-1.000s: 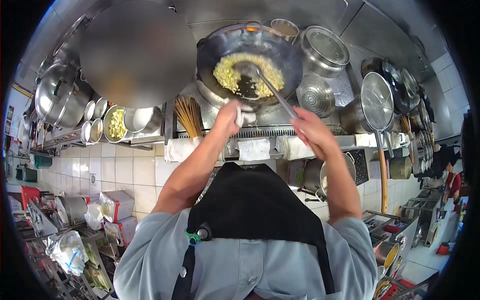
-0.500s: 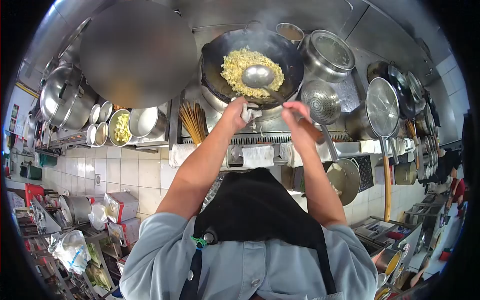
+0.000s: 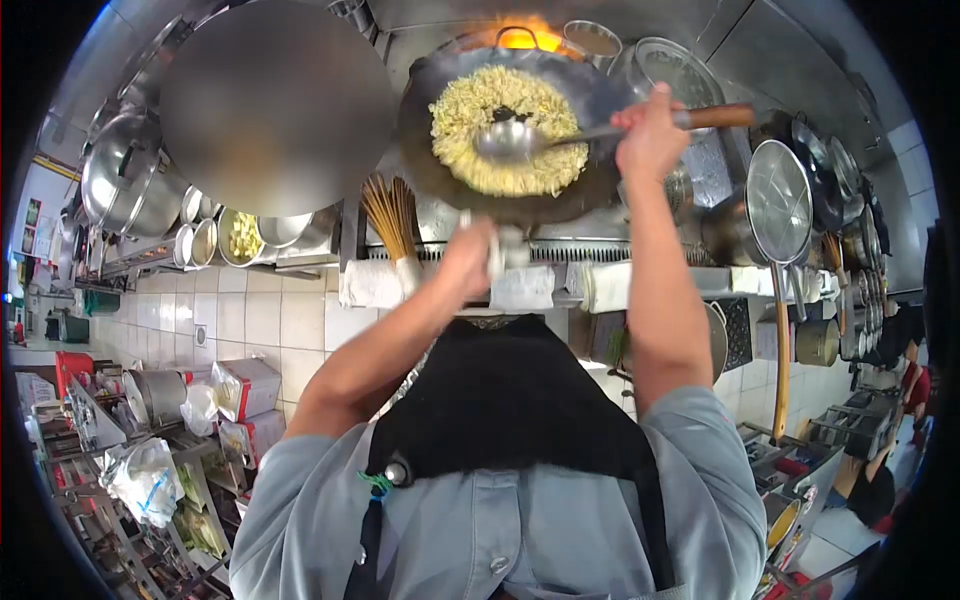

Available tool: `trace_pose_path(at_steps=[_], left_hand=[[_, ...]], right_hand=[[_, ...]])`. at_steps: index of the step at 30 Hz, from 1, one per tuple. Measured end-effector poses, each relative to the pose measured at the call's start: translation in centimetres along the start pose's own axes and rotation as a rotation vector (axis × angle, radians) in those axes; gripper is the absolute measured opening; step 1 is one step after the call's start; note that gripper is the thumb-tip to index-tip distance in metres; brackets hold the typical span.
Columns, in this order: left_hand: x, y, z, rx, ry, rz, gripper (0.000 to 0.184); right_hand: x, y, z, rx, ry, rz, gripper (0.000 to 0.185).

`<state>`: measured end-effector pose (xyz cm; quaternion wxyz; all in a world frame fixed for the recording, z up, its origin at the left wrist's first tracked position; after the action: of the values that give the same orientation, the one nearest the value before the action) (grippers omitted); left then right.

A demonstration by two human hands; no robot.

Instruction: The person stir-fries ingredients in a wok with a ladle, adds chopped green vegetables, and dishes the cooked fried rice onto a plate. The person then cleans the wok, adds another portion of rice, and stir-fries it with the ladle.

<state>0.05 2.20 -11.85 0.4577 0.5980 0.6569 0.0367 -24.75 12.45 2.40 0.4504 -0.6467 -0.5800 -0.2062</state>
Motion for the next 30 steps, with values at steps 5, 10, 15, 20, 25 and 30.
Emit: trace_pose_path(at_steps=[5,10,15,20,25,30], left_hand=[[0.1,5.2,-1.8,-0.032,0.006,0.05,0.02],[0.2,-3.7,0.8,0.071,0.021,0.002,0.024],[-0.6,6.5,-3.6,-0.109,0.06,0.161,0.025],[-1.2,-4.5,0.2,0.044,-0.019,-0.042,0.024],[-1.8,6.9,-4.0,-0.052,-0.035,0.215,0.024],[-3.6,-4.0,-0.1,0.042,-0.041,0.015,0.018]], right_hand=[[1.8,-2.0,-0.9,0.012,0.125,-0.005,0.037],[-2.9,-0.4,-1.7,0.044,-0.13,-0.074,0.036],[1.5,-3.0,-2.3,0.103,0.167,-0.046,0.037],[-3.8,-0.5,-3.3,0.071,-0.132,0.01,0.026],[3.5,-4.4,-3.6,0.226,0.125,-0.167,0.036],[1.1,-2.8,-6.3,0.144,0.356,0.078,0.031]])
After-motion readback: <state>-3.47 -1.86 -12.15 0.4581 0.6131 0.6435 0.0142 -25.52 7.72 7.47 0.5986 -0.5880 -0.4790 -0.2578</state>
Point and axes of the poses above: each hand's wrist, its own y-axis away from the middle knuckle, its own z-axis out of the back of the hand, x = y × z, the point moved 3 cm from there along -y, towards the middle knuckle, and after that the axes turned 7 degrees about x, right-handed, at the moved point
